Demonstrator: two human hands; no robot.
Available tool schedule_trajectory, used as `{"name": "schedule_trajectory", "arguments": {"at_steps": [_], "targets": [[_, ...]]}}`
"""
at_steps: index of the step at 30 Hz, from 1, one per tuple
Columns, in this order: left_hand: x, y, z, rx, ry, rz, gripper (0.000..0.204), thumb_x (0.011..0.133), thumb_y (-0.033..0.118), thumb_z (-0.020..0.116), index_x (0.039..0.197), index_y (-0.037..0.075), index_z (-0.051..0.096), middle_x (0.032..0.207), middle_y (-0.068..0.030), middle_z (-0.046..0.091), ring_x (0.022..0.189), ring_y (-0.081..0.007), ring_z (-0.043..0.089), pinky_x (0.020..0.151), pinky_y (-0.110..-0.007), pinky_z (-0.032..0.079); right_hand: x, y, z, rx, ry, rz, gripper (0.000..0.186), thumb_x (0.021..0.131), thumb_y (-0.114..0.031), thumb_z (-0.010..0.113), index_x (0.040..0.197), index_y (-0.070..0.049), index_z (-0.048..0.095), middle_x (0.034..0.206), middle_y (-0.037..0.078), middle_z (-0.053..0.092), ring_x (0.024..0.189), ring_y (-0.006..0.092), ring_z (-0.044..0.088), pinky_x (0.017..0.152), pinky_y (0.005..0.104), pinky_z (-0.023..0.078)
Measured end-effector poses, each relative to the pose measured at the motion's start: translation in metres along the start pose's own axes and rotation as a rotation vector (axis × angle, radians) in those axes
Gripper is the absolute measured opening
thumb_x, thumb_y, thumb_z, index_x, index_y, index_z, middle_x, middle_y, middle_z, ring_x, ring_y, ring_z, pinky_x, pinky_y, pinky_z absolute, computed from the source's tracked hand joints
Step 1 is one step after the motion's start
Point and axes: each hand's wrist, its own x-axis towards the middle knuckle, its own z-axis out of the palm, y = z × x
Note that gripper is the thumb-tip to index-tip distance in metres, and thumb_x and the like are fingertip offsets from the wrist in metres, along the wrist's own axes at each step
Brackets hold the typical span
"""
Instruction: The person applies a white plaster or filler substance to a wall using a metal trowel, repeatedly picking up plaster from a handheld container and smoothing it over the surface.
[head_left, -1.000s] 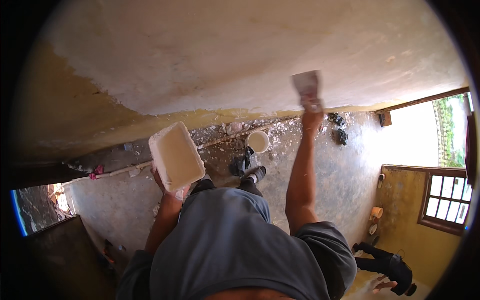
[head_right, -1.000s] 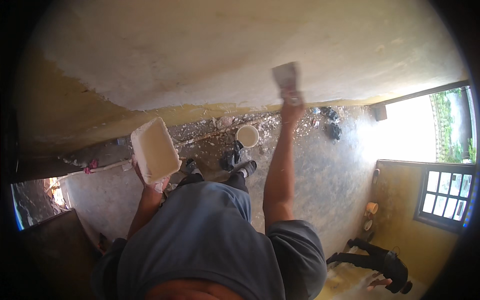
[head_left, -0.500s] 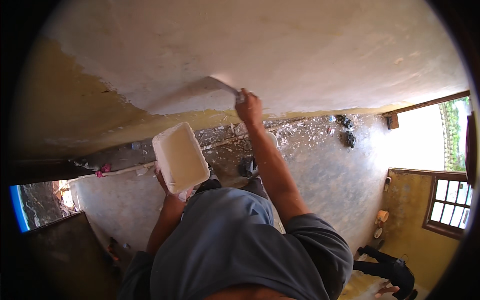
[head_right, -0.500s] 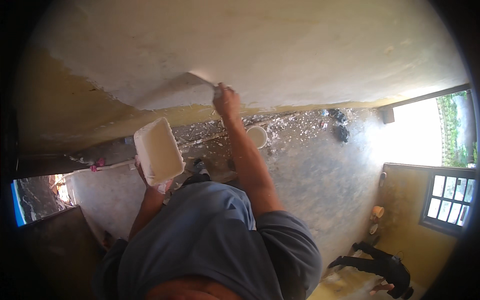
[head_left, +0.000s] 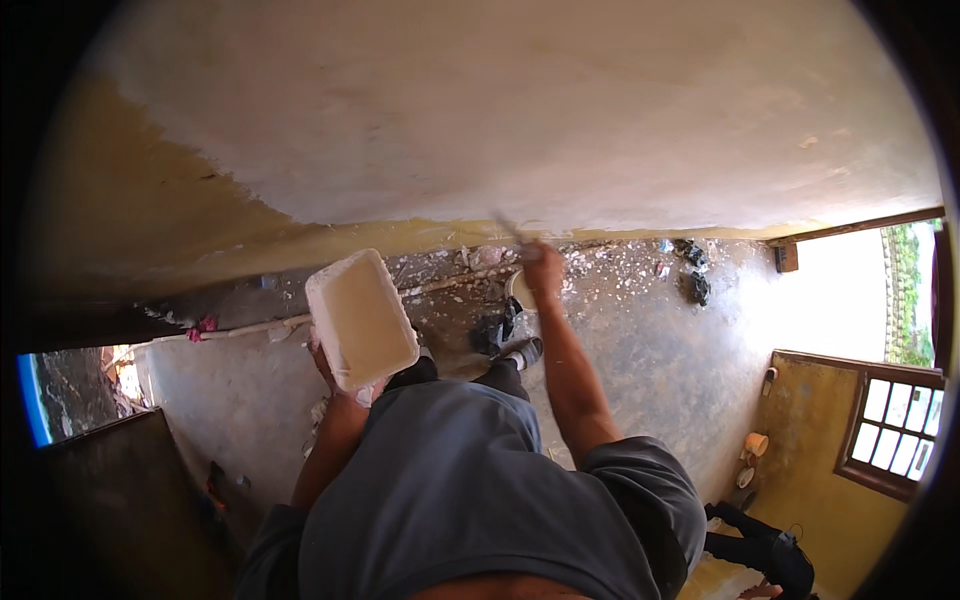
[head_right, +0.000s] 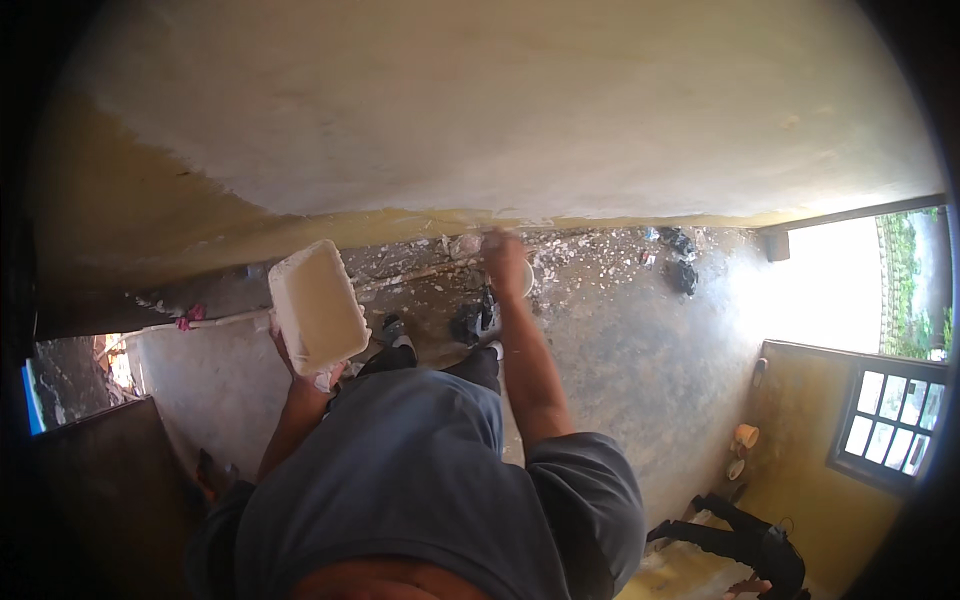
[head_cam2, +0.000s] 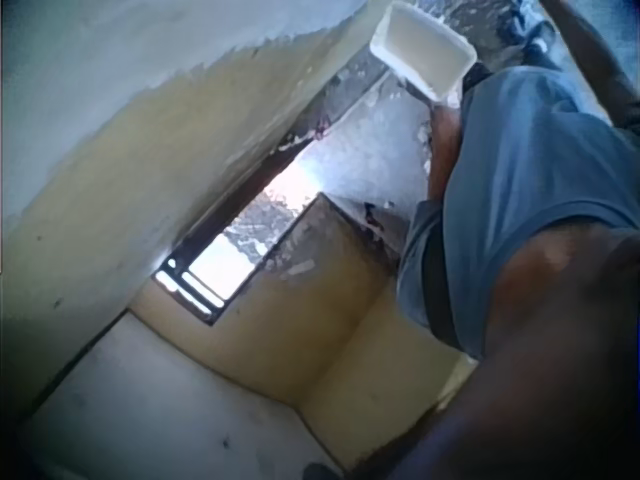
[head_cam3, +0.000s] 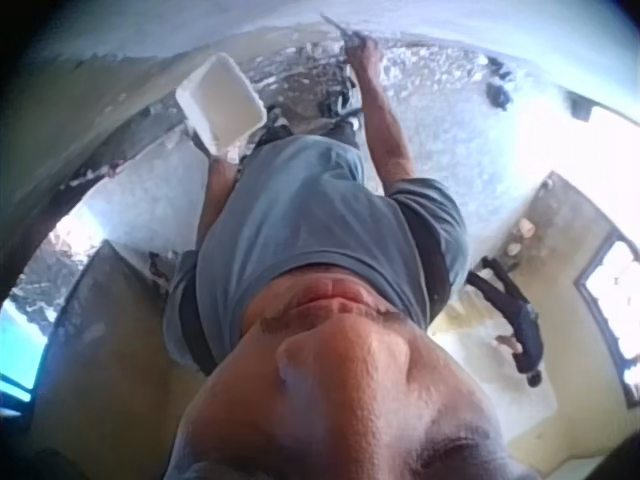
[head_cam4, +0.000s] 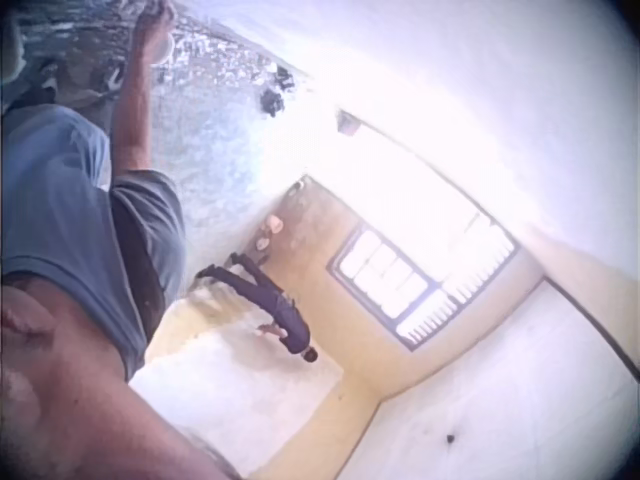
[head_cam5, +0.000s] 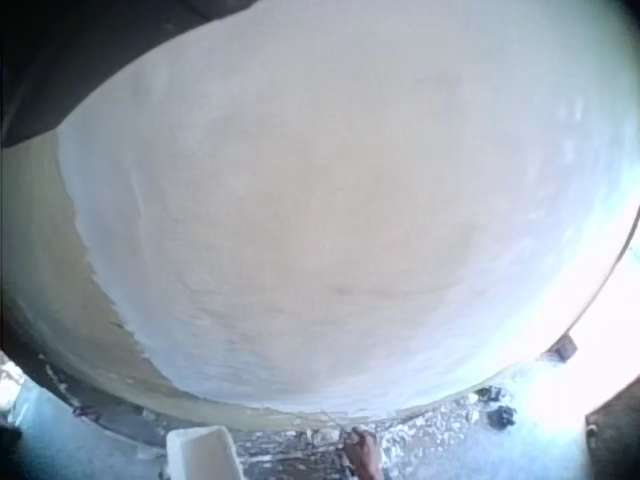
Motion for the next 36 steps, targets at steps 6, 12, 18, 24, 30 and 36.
{"name": "schedule_trajectory", "arguments": {"at_steps": [6, 12, 18, 24, 30, 36], "targets": [[-0.001, 0.007, -0.001, 0.007, 0.072, -0.055, 0.072, 0.091, 0.064, 0.039, 0.139, 0.010, 0.045, 0.122, -0.0151, 0.061, 0.099, -0.0367, 0.065, 0.079, -0.051, 0.057, -0.008, -0.107, 0.114, 0.074, -0.242, -0.060, 0.018, 0.083, -0.019, 0.065, 0.099, -0.014, 0.072, 0.088, 0.018, 0.069, 0.081, 0.0400, 0.067, 0.071, 0.0480, 0.054], [-0.009, 0.010, 0.020, 0.002, 0.037, -0.015, 0.073, 0.090, 0.063, 0.040, 0.143, 0.013, 0.042, 0.126, -0.0155, 0.059, 0.104, -0.0369, 0.064, 0.079, -0.052, 0.057, 0.052, -0.053, 0.073, 0.047, -0.051, 0.247, 0.032, 0.087, -0.034, 0.066, 0.106, -0.009, 0.073, 0.090, 0.024, 0.069, 0.087, 0.0443, 0.066, 0.076, 0.0501, 0.053], [-0.006, 0.001, 0.031, -0.078, 0.047, -0.045, 0.075, 0.089, 0.064, 0.043, 0.146, 0.015, 0.039, 0.131, -0.0143, 0.057, 0.109, -0.0372, 0.062, 0.085, -0.054, 0.055, 0.099, 0.061, -0.007, -0.139, 0.196, 0.384, 0.045, 0.083, -0.046, 0.070, 0.102, -0.005, 0.074, 0.091, 0.024, 0.070, 0.091, 0.0415, 0.067, 0.082, 0.0463, 0.053], [-0.008, -0.002, 0.009, -0.108, -0.113, -0.020, 0.076, 0.088, 0.063, 0.048, 0.148, 0.016, 0.038, 0.136, -0.0132, 0.054, 0.114, -0.0351, 0.060, 0.087, -0.053, 0.054, 0.082, 0.078, -0.090, -0.187, 0.257, 0.464, 0.033, 0.084, -0.033, 0.066, 0.101, -0.007, 0.075, 0.091, 0.022, 0.071, 0.086, 0.0373, 0.069, 0.078, 0.0472, 0.054], [-0.001, 0.003, -0.004, -0.078, -0.054, -0.082, 0.065, 0.091, 0.062, 0.045, 0.141, 0.020, 0.046, 0.133, -0.0038, 0.055, 0.119, -0.0268, 0.057, 0.095, -0.048, 0.050, 0.000, -0.015, 0.012, -0.011, -0.324, 0.048, 0.030, 0.080, -0.027, 0.068, 0.105, -0.011, 0.072, 0.097, 0.020, 0.069, 0.085, 0.0404, 0.067, 0.077, 0.0492, 0.054], [0.003, 0.012, -0.038, -0.158, -0.047, -0.178, 0.063, 0.091, 0.062, 0.045, 0.139, 0.021, 0.048, 0.131, -0.0012, 0.056, 0.119, -0.0252, 0.055, 0.098, -0.047, 0.047, 0.017, -0.123, 0.078, 0.081, -0.323, -0.059, 0.031, 0.083, -0.032, 0.069, 0.106, -0.011, 0.073, 0.095, 0.021, 0.070, 0.088, 0.0408, 0.067, 0.080, 0.0487, 0.054]]}}
